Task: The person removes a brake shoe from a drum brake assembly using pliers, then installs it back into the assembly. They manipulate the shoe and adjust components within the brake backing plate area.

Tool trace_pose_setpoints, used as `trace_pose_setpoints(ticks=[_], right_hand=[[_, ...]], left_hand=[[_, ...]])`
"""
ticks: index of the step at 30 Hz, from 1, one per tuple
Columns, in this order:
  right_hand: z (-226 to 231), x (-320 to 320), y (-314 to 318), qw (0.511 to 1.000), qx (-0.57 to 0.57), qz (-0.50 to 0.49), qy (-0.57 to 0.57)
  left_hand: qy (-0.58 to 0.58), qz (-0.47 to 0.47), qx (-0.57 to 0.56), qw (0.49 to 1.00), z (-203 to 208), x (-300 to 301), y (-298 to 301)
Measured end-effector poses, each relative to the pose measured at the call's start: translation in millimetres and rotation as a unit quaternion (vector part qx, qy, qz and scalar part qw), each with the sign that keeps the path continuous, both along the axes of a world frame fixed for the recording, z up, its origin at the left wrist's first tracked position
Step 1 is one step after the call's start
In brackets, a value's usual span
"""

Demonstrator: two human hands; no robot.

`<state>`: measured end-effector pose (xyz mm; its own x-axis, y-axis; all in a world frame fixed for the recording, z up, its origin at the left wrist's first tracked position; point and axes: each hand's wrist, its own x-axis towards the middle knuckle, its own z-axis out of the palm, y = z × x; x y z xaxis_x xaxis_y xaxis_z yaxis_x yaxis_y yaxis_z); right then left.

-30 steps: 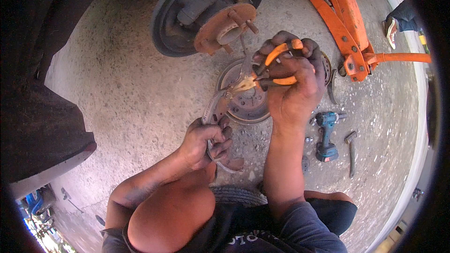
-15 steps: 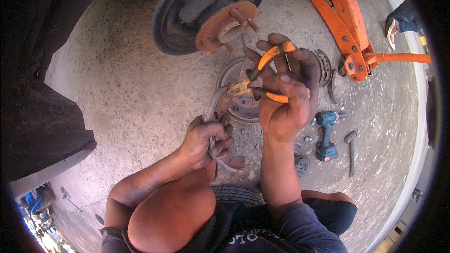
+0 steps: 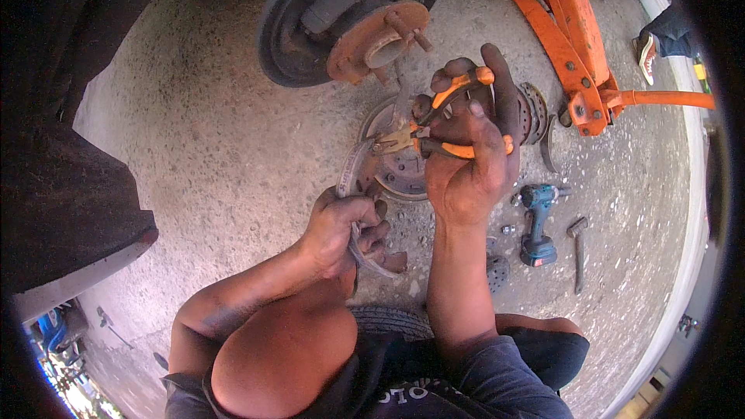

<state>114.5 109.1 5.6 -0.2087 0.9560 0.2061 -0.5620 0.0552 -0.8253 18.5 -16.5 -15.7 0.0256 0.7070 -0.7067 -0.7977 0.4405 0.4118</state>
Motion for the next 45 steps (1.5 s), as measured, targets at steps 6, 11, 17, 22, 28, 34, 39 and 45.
trace_pose_setpoints(ticks=[6, 11, 17, 22, 28, 34, 39, 45], right_hand=[[4, -7, 0, 0.999, -0.018, 0.013, 0.044], [8, -10, 1, 0.999, -0.026, 0.042, -0.005], [9, -17, 1, 1.0, -0.007, 0.005, -0.024], [14, -12, 8, 0.995, -0.097, -0.015, -0.024], [18, -1, 17, 0.995, -0.097, -0.026, 0.01], [7, 12, 18, 0.996, -0.074, -0.014, 0.057], [0, 8, 13, 0.992, -0.018, 0.037, 0.122], [4, 1, 4, 0.997, 0.028, 0.047, 0.06]], left_hand=[[-0.012, -0.014, -0.014, 1.0, 1, -2, -1], [-0.013, -0.015, -0.052, 0.998, 5, 1, 1], [-0.016, -0.012, -0.04, 0.999, 8, 3, 4], [0.02, -0.019, -0.032, 0.999, 0, 6, 2], [-0.125, -0.038, 0.07, 0.989, -12, -5, -2], [-0.133, -0.029, 0.063, 0.989, -16, -6, -4], [-0.122, -0.03, 0.056, 0.991, -15, -8, -4], [-0.11, -0.035, 0.057, 0.992, -13, -9, -3]])
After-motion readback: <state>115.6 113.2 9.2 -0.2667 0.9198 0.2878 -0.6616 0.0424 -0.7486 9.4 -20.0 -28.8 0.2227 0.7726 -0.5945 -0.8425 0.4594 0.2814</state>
